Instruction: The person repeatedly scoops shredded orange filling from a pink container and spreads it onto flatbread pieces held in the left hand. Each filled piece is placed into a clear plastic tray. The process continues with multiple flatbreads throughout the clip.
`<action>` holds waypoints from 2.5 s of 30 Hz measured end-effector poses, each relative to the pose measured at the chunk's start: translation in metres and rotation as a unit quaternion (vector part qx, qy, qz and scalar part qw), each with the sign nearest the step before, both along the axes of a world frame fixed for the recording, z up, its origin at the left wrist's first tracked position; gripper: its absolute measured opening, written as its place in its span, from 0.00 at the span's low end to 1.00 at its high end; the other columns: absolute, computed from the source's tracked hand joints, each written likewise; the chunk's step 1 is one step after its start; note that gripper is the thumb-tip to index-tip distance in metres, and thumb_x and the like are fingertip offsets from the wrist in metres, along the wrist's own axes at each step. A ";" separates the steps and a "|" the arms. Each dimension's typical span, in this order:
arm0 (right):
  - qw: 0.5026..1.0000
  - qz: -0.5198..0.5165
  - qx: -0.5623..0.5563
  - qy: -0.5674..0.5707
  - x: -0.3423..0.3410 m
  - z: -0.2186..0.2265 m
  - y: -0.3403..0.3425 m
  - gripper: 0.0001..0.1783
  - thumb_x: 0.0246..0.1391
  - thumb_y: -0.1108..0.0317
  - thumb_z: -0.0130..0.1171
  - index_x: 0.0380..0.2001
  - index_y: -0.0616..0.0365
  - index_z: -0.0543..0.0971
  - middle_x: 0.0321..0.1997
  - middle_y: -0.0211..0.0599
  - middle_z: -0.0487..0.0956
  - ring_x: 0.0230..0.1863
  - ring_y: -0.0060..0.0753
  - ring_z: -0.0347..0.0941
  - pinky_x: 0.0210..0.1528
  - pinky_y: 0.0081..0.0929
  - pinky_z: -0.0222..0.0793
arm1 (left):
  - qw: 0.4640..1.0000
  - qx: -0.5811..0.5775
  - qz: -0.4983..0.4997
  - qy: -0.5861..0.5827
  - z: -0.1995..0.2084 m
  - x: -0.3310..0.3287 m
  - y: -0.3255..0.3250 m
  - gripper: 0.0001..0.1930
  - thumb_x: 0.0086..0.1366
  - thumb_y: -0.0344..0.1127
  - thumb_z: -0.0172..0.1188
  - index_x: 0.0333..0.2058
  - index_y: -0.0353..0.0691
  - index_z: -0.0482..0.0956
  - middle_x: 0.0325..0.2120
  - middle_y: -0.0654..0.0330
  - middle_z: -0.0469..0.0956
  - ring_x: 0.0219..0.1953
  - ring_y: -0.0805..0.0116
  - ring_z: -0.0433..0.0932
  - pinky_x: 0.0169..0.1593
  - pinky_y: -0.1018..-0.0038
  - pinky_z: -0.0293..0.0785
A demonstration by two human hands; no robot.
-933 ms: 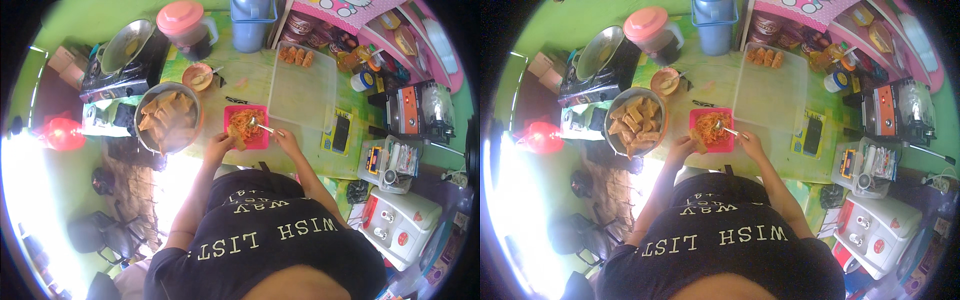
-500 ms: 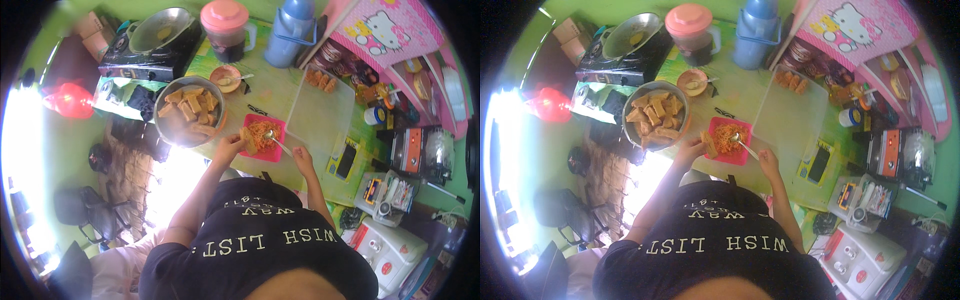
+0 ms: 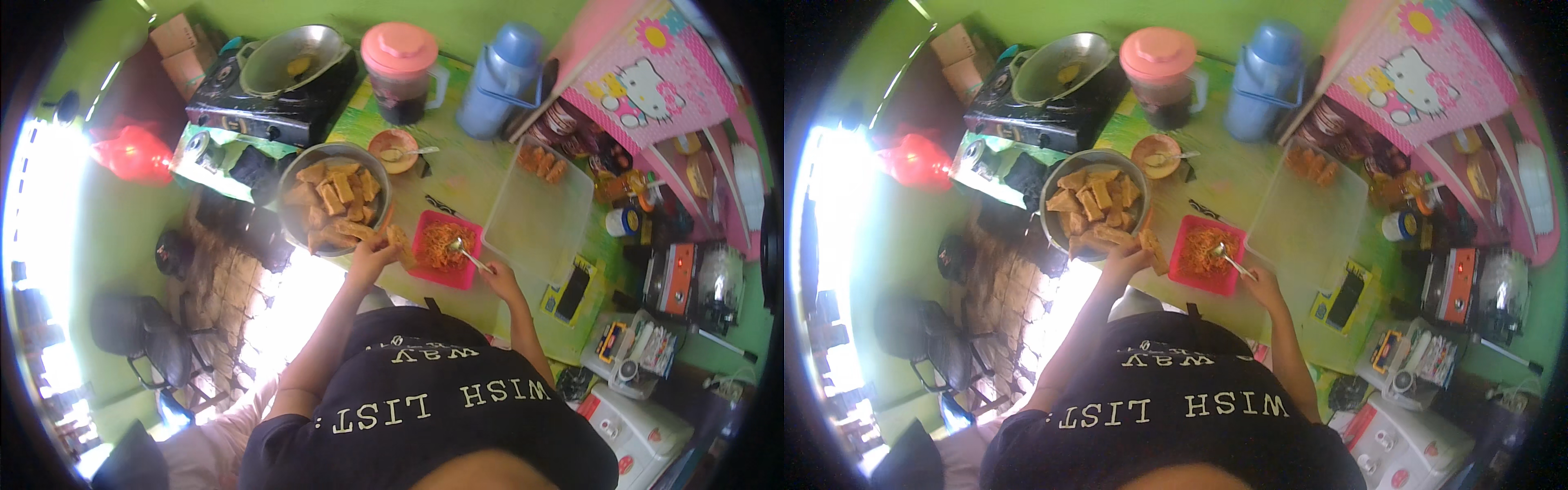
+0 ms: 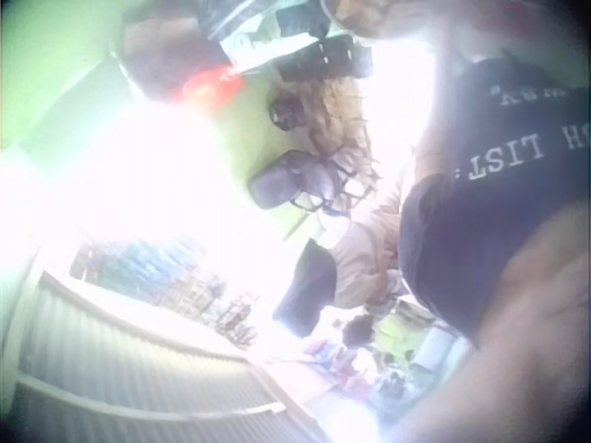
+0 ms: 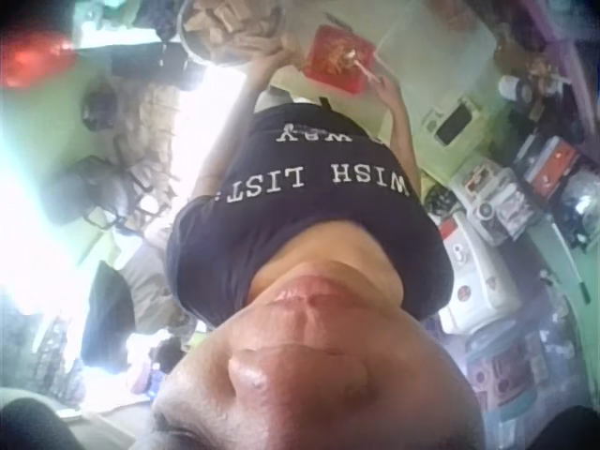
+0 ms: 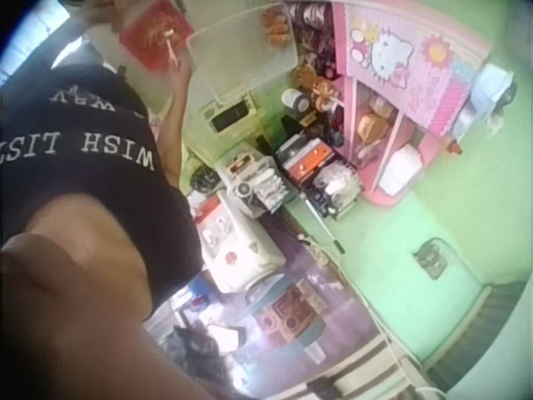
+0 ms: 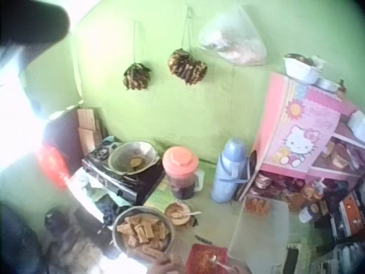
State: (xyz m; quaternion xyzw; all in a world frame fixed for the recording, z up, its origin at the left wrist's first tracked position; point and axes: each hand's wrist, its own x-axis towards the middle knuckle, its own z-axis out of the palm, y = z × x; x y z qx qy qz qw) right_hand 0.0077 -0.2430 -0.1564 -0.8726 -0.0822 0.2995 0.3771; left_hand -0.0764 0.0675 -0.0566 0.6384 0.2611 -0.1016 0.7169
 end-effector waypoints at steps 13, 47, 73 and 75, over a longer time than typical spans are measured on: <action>0.887 -0.362 0.276 0.080 -0.013 -0.022 0.014 0.16 0.54 0.59 0.54 0.31 0.65 0.76 0.22 0.30 0.75 0.20 0.18 0.67 0.22 0.16 0.62 | 0.995 -0.064 -0.063 -0.037 -0.020 0.034 -0.031 0.14 0.58 0.33 0.53 0.40 0.27 0.73 0.30 0.60 0.75 0.32 0.76 0.72 0.37 0.80 0.67; 0.797 -0.420 0.426 -0.077 -0.021 0.150 0.018 0.16 0.57 0.59 0.47 0.21 0.57 0.73 0.16 0.23 0.67 0.18 0.15 0.60 0.24 0.16 0.54 | 0.984 -0.103 -0.132 -0.053 0.014 0.074 -0.048 0.17 0.59 0.34 0.55 0.43 0.27 0.71 0.34 0.59 0.75 0.36 0.75 0.72 0.40 0.80 0.67; 0.817 -0.432 0.369 -0.102 -0.020 0.142 0.023 0.17 0.55 0.59 0.49 0.19 0.59 0.73 0.14 0.25 0.68 0.18 0.16 0.61 0.23 0.17 0.53 | 0.989 -0.084 -0.100 -0.069 -0.010 0.075 -0.014 0.16 0.57 0.33 0.56 0.41 0.27 0.72 0.33 0.58 0.75 0.36 0.73 0.73 0.41 0.79 0.68; 0.835 -0.406 0.355 -0.106 -0.014 0.127 0.015 0.16 0.55 0.59 0.50 0.20 0.60 0.74 0.14 0.26 0.68 0.18 0.16 0.62 0.23 0.17 0.55 | 0.992 -0.073 -0.080 -0.064 -0.007 0.077 -0.010 0.16 0.58 0.33 0.56 0.41 0.26 0.73 0.33 0.58 0.76 0.35 0.73 0.73 0.40 0.79 0.68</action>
